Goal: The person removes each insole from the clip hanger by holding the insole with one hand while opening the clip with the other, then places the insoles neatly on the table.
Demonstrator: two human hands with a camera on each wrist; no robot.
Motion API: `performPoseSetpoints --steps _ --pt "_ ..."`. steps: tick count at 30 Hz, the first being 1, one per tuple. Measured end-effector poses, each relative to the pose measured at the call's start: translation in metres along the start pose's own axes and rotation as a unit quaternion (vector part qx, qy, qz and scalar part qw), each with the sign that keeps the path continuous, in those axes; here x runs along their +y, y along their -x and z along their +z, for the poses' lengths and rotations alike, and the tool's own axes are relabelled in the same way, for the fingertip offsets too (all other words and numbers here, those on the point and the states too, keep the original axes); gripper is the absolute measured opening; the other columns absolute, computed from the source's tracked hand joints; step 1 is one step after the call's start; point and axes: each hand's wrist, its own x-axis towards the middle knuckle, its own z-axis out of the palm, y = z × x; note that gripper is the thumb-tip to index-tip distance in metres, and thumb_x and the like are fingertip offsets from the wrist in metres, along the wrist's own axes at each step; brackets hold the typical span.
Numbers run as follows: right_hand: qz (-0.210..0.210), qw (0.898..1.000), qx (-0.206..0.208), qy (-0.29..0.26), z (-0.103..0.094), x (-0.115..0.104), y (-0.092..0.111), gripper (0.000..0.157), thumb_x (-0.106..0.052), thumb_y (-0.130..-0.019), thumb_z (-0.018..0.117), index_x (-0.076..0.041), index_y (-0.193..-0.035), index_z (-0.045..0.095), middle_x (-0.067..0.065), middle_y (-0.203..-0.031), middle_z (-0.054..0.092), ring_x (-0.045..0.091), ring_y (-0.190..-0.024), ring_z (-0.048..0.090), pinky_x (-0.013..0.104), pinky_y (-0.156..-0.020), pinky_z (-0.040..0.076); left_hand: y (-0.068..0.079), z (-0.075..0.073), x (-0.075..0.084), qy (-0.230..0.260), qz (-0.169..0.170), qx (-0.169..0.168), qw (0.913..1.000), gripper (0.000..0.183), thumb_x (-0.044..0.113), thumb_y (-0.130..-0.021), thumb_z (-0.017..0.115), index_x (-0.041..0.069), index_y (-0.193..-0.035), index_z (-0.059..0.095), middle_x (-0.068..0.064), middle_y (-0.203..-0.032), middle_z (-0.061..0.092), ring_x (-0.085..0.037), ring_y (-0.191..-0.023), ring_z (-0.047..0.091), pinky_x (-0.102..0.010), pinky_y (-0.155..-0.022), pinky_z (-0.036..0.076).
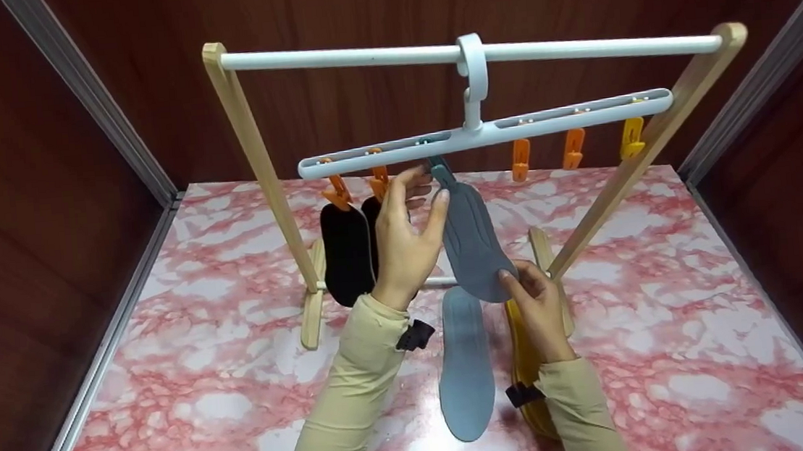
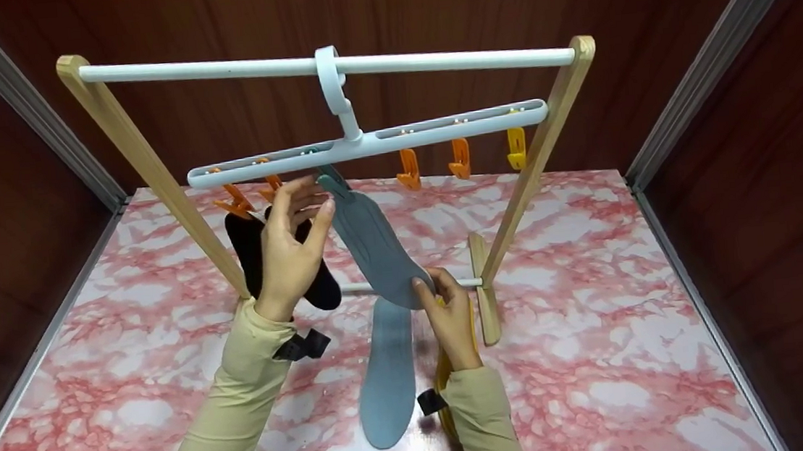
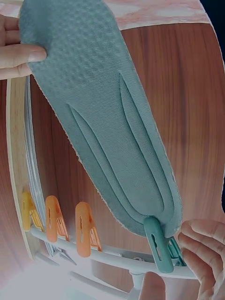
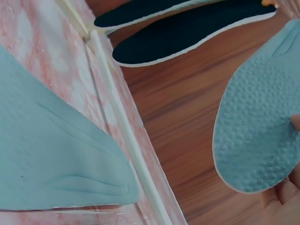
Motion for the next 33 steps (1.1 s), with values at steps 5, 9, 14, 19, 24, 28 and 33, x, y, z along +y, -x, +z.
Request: performPoseSetpoints --steps 5,9,14,19,24,28,33 --pt "0.007 1.0 -0.009 -0.006 0.002 0.0 0.003 0.023 -0.009 -0.091 0.064 0.007 -0.107 0.061 -0.002 -0.094 0.068 0.015 -0.092 0.063 0.021 -0.089 0.05 -0.003 0.0 0.0 -0.004 -0.004 -0.005 1.0 0.036 0.012 -0.092 0.063 -0.004 -0.123 0.052 -0.017 -0.115 0.061 -0.025 -0.105 0.059 -0.029 -0.092 0.05" --pt "0.0 1.0 -0.019 -0.014 0.003 0.001 0.004 0.022 -0.008 -0.091 0.064 0.008 -0.107 0.061 -0.001 -0.093 0.068 0.015 -0.09 0.062 0.022 -0.086 0.05 -0.005 0.001 0.001 0.005 -0.01 -0.005 0.9999 0.035 0.011 -0.092 0.062 -0.005 -0.122 0.052 -0.018 -0.115 0.06 -0.026 -0.105 0.06 -0.028 -0.092 0.05" --pt "-0.011 0.999 -0.028 -0.019 0.005 0.003 0.006 0.021 -0.007 -0.091 0.064 0.008 -0.106 0.063 0.002 -0.093 0.068 0.016 -0.089 0.063 0.024 -0.085 0.051 -0.006 0.003 0.001 0.01 -0.016 -0.002 0.9998 0.034 0.01 -0.093 0.062 -0.006 -0.121 0.052 -0.02 -0.114 0.061 -0.026 -0.103 0.062 -0.028 -0.091 0.051" --pt "-0.002 0.998 -0.04 -0.038 0.01 0.004 0.01 0.022 -0.006 -0.091 0.063 0.009 -0.106 0.06 0.002 -0.095 0.067 0.015 -0.092 0.062 0.023 -0.087 0.049 -0.008 0.005 0.0 0.019 -0.026 -0.004 0.9995 0.033 0.01 -0.093 0.061 -0.006 -0.12 0.052 -0.02 -0.112 0.062 -0.027 -0.101 0.063 -0.028 -0.089 0.052" --pt "0.0 0.999 -0.044 -0.029 0.014 0.005 0.013 0.021 -0.007 -0.091 0.064 0.008 -0.106 0.061 0.0 -0.097 0.067 0.014 -0.093 0.063 0.023 -0.087 0.049 -0.01 0.005 0.0 0.022 -0.029 -0.005 0.9993 0.031 0.011 -0.094 0.06 -0.006 -0.12 0.052 -0.021 -0.112 0.063 -0.026 -0.102 0.063 -0.027 -0.09 0.052" --pt "-0.005 0.999 -0.043 -0.022 0.016 0.007 0.014 0.021 -0.007 -0.09 0.065 0.009 -0.105 0.063 0.001 -0.094 0.068 0.013 -0.09 0.064 0.023 -0.084 0.051 -0.011 0.005 0.0 0.027 -0.032 -0.007 0.9991 0.03 0.01 -0.095 0.058 -0.005 -0.119 0.052 -0.02 -0.111 0.062 -0.026 -0.102 0.063 -0.026 -0.09 0.051" --pt "-0.014 0.998 -0.049 -0.025 0.018 0.008 0.014 0.021 -0.006 -0.09 0.065 0.01 -0.103 0.063 0.002 -0.092 0.069 0.013 -0.086 0.064 0.023 -0.081 0.052 -0.011 0.006 0.001 0.034 -0.035 -0.005 0.9988 0.029 0.01 -0.095 0.058 -0.006 -0.118 0.051 -0.02 -0.11 0.061 -0.027 -0.102 0.062 -0.026 -0.089 0.052"
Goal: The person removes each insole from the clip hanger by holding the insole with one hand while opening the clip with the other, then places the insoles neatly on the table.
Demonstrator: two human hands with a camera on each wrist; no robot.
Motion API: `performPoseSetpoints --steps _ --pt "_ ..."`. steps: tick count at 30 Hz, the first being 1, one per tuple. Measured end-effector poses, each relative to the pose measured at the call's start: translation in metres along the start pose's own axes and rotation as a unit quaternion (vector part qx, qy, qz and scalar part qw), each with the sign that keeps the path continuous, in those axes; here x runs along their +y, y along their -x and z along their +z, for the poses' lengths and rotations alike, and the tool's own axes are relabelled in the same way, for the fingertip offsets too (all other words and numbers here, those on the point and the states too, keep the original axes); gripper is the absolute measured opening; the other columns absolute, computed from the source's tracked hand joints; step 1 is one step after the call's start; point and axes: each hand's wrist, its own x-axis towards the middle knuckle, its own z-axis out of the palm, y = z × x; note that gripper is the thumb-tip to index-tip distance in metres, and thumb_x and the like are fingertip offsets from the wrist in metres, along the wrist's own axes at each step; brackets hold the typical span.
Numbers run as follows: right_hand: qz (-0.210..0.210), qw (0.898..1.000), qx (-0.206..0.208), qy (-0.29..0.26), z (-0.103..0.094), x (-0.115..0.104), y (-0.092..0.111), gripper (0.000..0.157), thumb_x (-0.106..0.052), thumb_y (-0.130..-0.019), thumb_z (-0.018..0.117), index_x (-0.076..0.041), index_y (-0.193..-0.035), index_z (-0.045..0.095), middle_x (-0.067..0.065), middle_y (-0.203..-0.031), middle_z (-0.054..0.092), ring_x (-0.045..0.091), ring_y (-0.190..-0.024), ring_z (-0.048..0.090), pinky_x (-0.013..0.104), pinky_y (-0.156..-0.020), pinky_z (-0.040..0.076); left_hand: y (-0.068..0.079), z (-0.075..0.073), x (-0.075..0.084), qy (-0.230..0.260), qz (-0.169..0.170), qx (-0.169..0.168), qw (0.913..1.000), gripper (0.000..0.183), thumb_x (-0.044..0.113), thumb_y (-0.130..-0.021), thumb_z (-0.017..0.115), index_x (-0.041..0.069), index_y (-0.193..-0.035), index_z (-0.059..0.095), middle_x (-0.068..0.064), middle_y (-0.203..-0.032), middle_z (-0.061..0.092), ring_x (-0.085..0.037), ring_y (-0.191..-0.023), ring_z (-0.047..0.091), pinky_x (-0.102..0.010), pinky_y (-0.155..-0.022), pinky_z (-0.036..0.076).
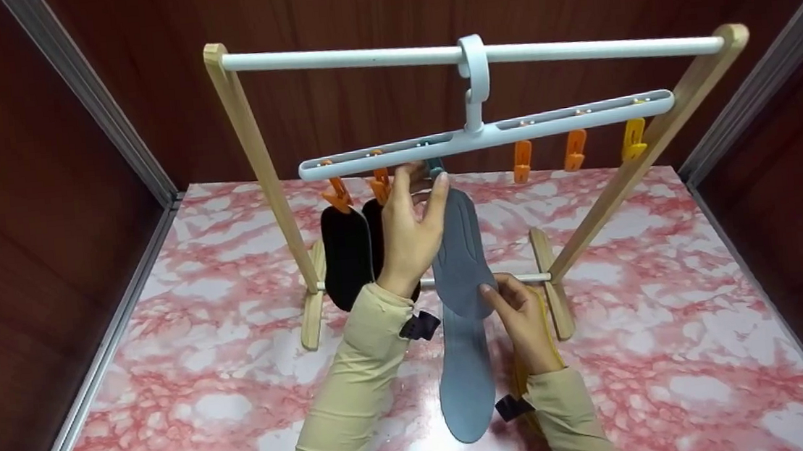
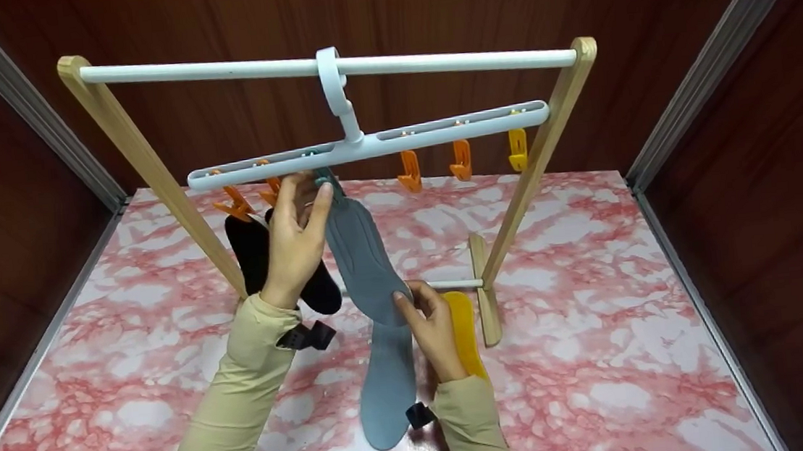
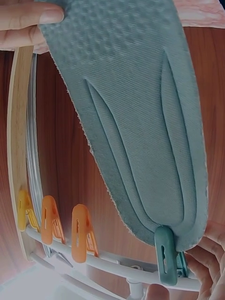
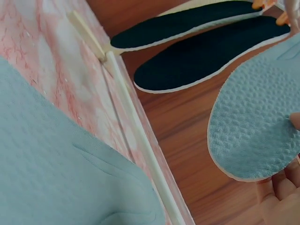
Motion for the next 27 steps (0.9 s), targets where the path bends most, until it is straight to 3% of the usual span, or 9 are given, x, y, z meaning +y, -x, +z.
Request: performPoseSetpoints --steps 12,19,27 --pt "0.001 1.0 -0.011 0.003 0.0009 -0.0008 0.0013 0.021 -0.007 -0.089 0.067 0.008 -0.103 0.065 0.004 -0.093 0.069 0.015 -0.087 0.065 0.024 -0.081 0.053 0.0004 0.0012 -0.004 0.02 -0.014 -0.005 0.9997 0.028 0.009 -0.097 0.054 -0.005 -0.12 0.049 -0.021 -0.111 0.06 -0.027 -0.104 0.061 -0.028 -0.09 0.052" --pt "-0.012 0.999 -0.012 0.043 -0.0002 -0.0012 0.0021 0.02 -0.008 -0.089 0.067 0.007 -0.103 0.066 0.003 -0.095 0.069 0.013 -0.089 0.066 0.021 -0.082 0.052 -0.0009 0.0025 -0.0038 0.025 -0.019 0.0 0.9995 0.027 0.011 -0.098 0.054 -0.004 -0.12 0.051 -0.019 -0.112 0.061 -0.026 -0.106 0.061 -0.027 -0.091 0.052" --pt "-0.017 0.999 -0.017 0.027 -0.0007 -0.0001 0.002 0.021 -0.006 -0.09 0.066 0.01 -0.103 0.064 0.003 -0.094 0.069 0.012 -0.087 0.065 0.022 -0.079 0.052 -0.0005 0.003 -0.004 0.049 -0.02 -0.003 0.9986 0.026 0.009 -0.098 0.051 -0.005 -0.12 0.049 -0.02 -0.114 0.061 -0.025 -0.109 0.059 -0.028 -0.091 0.052"
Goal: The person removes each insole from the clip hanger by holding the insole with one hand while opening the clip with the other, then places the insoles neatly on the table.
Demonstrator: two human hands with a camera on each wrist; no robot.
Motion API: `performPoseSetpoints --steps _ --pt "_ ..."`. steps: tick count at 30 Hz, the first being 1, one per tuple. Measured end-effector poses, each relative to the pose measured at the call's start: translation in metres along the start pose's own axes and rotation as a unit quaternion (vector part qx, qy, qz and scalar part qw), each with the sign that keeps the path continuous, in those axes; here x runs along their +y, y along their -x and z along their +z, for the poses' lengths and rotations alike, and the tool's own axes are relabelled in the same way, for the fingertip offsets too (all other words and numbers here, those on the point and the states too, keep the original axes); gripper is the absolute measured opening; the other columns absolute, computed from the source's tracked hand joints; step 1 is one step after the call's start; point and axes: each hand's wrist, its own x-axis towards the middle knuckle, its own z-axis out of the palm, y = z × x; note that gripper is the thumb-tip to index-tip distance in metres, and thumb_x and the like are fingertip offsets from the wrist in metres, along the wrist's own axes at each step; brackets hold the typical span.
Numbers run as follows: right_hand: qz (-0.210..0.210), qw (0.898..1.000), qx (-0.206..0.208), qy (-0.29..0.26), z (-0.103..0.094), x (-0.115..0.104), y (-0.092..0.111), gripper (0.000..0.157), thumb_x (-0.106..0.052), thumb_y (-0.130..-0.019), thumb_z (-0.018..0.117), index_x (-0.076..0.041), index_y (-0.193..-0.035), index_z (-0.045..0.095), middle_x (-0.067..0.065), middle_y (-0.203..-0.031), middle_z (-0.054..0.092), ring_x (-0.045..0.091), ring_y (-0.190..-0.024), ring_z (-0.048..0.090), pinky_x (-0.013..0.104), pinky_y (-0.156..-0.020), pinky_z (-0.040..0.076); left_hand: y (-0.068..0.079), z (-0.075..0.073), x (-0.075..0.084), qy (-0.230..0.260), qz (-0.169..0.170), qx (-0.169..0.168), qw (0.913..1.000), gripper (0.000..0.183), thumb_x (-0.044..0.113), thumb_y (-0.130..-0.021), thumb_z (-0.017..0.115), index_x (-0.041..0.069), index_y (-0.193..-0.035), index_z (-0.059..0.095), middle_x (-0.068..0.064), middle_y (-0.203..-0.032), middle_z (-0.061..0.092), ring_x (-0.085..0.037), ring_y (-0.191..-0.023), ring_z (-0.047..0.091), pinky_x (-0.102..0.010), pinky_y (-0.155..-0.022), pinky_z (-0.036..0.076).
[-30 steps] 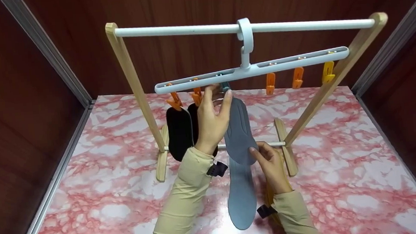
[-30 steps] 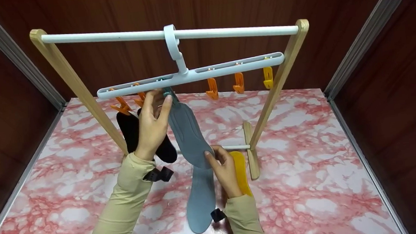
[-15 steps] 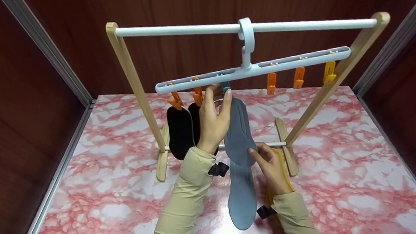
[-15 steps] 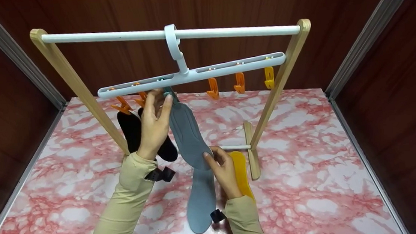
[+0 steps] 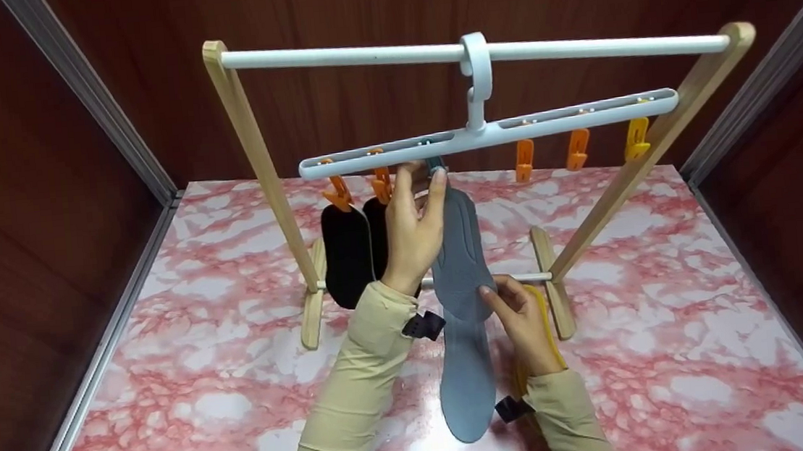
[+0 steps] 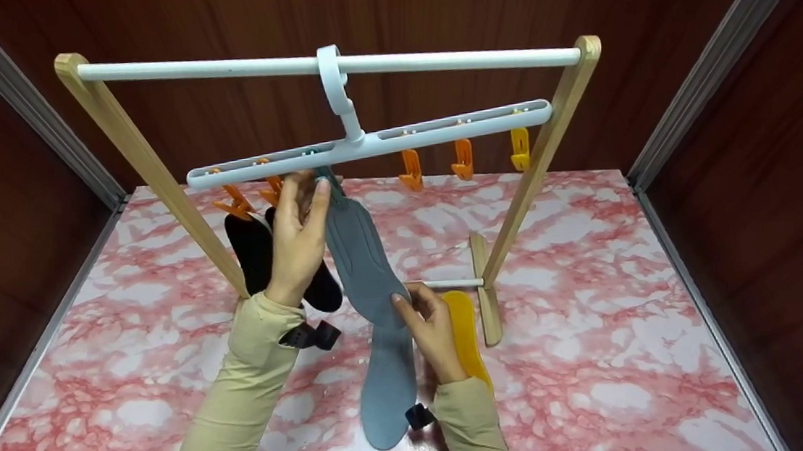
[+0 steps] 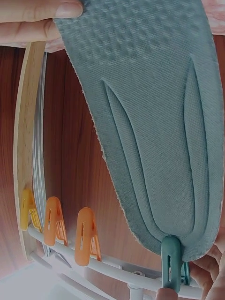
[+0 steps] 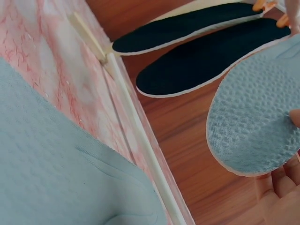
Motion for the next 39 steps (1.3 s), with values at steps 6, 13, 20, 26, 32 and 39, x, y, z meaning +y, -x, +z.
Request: performPoseSetpoints --steps 6,13,20,26,32,39 --pt "0.003 1.0 0.001 0.0 0.0001 -0.0006 0.0008 0.021 -0.007 -0.09 0.066 0.01 -0.103 0.064 0.001 -0.094 0.068 0.012 -0.087 0.064 0.021 -0.08 0.052 -0.0005 0.0006 0.0005 0.009 -0.002 -0.003 1.0 0.025 0.007 -0.099 0.05 -0.005 -0.121 0.048 -0.021 -0.113 0.06 -0.027 -0.109 0.058 -0.027 -0.091 0.051" --pt "0.005 1.0 0.003 -0.008 0.0003 -0.0005 0.0018 0.021 -0.006 -0.09 0.066 0.01 -0.104 0.064 0.001 -0.093 0.068 0.013 -0.087 0.064 0.022 -0.08 0.051 -0.0018 0.0024 -0.0001 0.023 -0.009 -0.003 0.9997 0.024 0.006 -0.099 0.05 -0.006 -0.119 0.048 -0.023 -0.112 0.059 -0.027 -0.105 0.059 -0.026 -0.086 0.052" --pt "0.012 1.0 0.004 -0.011 0.0001 -0.0001 0.0027 0.023 -0.005 -0.09 0.065 0.012 -0.104 0.062 0.001 -0.093 0.068 0.012 -0.087 0.064 0.022 -0.08 0.051 -0.0027 0.0033 -0.0013 0.037 -0.007 -0.003 0.9993 0.022 0.005 -0.099 0.05 -0.006 -0.118 0.047 -0.024 -0.11 0.061 -0.031 -0.104 0.059 -0.029 -0.086 0.053" --pt "0.014 1.0 0.005 -0.021 -0.0004 0.0011 0.0026 0.022 -0.005 -0.09 0.065 0.012 -0.104 0.061 0.0 -0.093 0.068 0.012 -0.086 0.064 0.023 -0.079 0.051 -0.0029 0.0037 -0.0022 0.047 -0.005 0.004 0.9988 0.022 0.003 -0.098 0.05 -0.007 -0.117 0.048 -0.025 -0.11 0.062 -0.033 -0.103 0.061 -0.029 -0.085 0.054" --pt "0.02 0.999 0.007 -0.032 -0.0001 0.0004 0.0043 0.022 -0.004 -0.091 0.063 0.013 -0.105 0.06 -0.003 -0.094 0.068 0.011 -0.087 0.063 0.022 -0.079 0.051 -0.0026 0.0048 -0.0023 0.054 -0.012 0.018 0.9983 0.023 0.004 -0.098 0.051 -0.007 -0.118 0.05 -0.024 -0.11 0.064 -0.026 -0.103 0.064 -0.029 -0.086 0.054" --pt "0.028 0.998 0.015 -0.046 -0.0003 0.0009 0.0062 0.02 -0.003 -0.09 0.064 0.011 -0.103 0.061 -0.001 -0.094 0.068 0.012 -0.088 0.064 0.023 -0.081 0.052 -0.0019 0.006 -0.0026 0.07 -0.015 0.031 0.997 0.024 0.002 -0.097 0.052 -0.009 -0.119 0.05 -0.028 -0.111 0.063 -0.033 -0.106 0.063 -0.031 -0.09 0.053"
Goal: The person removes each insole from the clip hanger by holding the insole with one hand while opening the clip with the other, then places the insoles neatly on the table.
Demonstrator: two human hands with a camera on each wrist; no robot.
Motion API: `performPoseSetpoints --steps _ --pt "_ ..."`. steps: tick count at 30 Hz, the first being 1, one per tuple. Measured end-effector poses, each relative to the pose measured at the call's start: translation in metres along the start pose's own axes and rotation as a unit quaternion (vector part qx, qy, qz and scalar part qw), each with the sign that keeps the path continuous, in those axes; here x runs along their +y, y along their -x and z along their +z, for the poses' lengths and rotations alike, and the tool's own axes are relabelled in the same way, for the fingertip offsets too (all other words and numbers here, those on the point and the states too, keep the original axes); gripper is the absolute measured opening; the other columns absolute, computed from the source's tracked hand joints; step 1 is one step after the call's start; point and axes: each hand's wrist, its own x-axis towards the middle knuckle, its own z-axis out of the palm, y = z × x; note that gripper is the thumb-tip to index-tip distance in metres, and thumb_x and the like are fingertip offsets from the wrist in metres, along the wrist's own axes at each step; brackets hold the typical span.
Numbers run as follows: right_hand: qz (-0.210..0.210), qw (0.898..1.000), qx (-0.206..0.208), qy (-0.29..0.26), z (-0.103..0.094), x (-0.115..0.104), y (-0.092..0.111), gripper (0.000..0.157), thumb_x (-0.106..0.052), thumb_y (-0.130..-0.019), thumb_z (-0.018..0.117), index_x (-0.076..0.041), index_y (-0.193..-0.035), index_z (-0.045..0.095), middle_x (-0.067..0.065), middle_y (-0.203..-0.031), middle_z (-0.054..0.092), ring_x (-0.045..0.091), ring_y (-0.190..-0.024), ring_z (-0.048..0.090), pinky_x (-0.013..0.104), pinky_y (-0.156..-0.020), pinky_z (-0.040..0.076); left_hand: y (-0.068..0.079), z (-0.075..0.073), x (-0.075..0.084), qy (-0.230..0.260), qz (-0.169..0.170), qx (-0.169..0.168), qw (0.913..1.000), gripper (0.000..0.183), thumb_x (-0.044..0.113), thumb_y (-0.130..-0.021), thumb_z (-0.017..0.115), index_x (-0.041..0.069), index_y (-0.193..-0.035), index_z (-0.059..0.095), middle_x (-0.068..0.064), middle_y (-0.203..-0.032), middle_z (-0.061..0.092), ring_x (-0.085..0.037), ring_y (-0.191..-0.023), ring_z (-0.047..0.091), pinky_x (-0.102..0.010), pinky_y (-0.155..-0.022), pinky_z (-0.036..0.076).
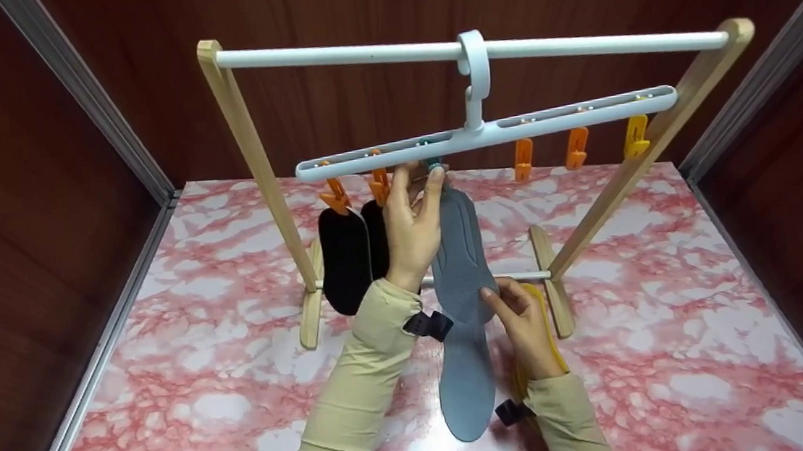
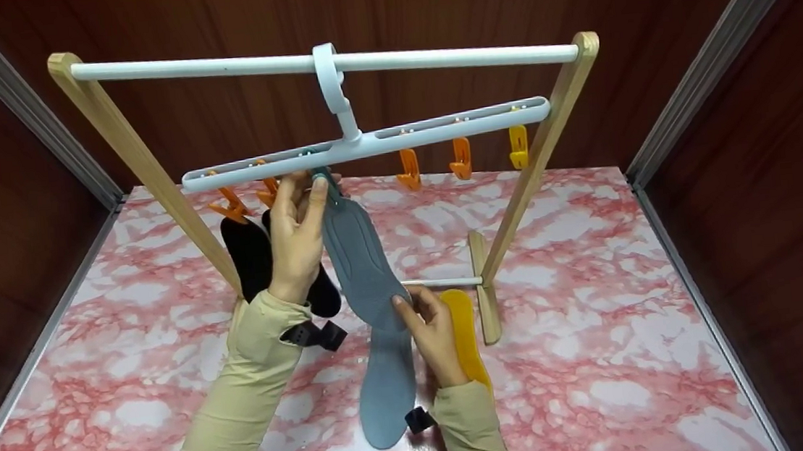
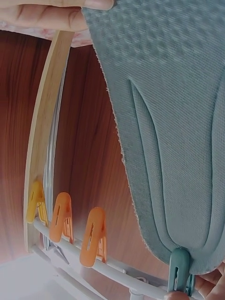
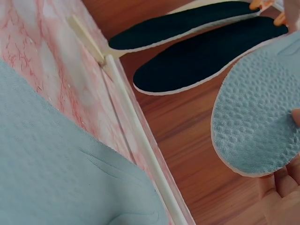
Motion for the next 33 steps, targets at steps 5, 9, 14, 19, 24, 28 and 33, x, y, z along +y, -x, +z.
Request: performPoseSetpoints --steps 5,9,14,19,24,28,33 --pt "0.005 1.0 0.004 -0.003 0.001 -0.001 0.002 0.018 -0.005 -0.09 0.065 0.008 -0.102 0.063 0.001 -0.095 0.069 0.013 -0.089 0.064 0.024 -0.082 0.052 -0.001 -0.001 0.0 0.011 -0.002 0.0 0.9999 0.024 0.001 -0.097 0.052 -0.01 -0.118 0.05 -0.028 -0.11 0.063 -0.03 -0.104 0.064 -0.032 -0.09 0.053" --pt "0.012 1.0 0.005 -0.01 0.001 -0.001 0.004 0.018 -0.006 -0.09 0.065 0.006 -0.104 0.064 0.002 -0.095 0.068 0.014 -0.088 0.063 0.024 -0.082 0.052 -0.002 -0.001 -0.001 0.012 -0.007 0.0 0.9999 0.023 0.001 -0.097 0.052 -0.009 -0.117 0.051 -0.026 -0.109 0.064 -0.029 -0.103 0.064 -0.031 -0.089 0.053" --pt "0.018 1.0 0.007 -0.014 0.0 0.0 0.005 0.02 -0.006 -0.09 0.065 0.007 -0.105 0.063 0.001 -0.095 0.068 0.014 -0.088 0.063 0.025 -0.082 0.052 -0.003 0.0 -0.001 0.007 -0.009 0.001 0.9999 0.023 0.002 -0.096 0.053 -0.009 -0.116 0.052 -0.026 -0.109 0.064 -0.031 -0.103 0.063 -0.03 -0.087 0.053" --pt "0.015 1.0 0.008 -0.013 -0.001 0.002 0.006 0.022 -0.006 -0.09 0.065 0.009 -0.106 0.062 0.001 -0.096 0.069 0.014 -0.09 0.063 0.025 -0.085 0.051 -0.003 -0.001 -0.001 0.014 -0.011 0.003 0.9998 0.023 0.001 -0.097 0.052 -0.01 -0.116 0.052 -0.027 -0.109 0.064 -0.032 -0.102 0.063 -0.031 -0.088 0.053" --pt "0.012 1.0 0.019 0.003 -0.004 0.003 0.009 0.022 -0.005 -0.089 0.066 0.009 -0.106 0.063 0.001 -0.097 0.069 0.015 -0.092 0.064 0.024 -0.088 0.05 -0.003 -0.001 -0.002 0.015 -0.014 0.003 0.9998 0.023 0.002 -0.097 0.052 -0.009 -0.117 0.052 -0.027 -0.109 0.063 -0.031 -0.102 0.063 -0.031 -0.089 0.053" --pt "0.026 0.999 0.024 0.013 -0.006 0.006 0.011 0.025 -0.007 -0.09 0.066 0.009 -0.108 0.062 -0.001 -0.098 0.069 0.015 -0.093 0.063 0.024 -0.089 0.05 -0.003 -0.001 -0.002 0.019 -0.013 0.003 0.9997 0.023 0.001 -0.097 0.052 -0.01 -0.117 0.052 -0.028 -0.11 0.063 -0.033 -0.102 0.063 -0.031 -0.089 0.053" --pt "0.038 0.999 0.031 0.001 -0.007 0.006 0.013 0.027 -0.007 -0.089 0.067 0.009 -0.109 0.061 0.001 -0.097 0.069 0.016 -0.094 0.063 0.025 -0.091 0.048 -0.003 0.0 -0.002 0.022 -0.009 0.002 0.9997 0.023 0.0 -0.097 0.051 -0.01 -0.117 0.051 -0.029 -0.11 0.062 -0.033 -0.102 0.062 -0.032 -0.089 0.053"
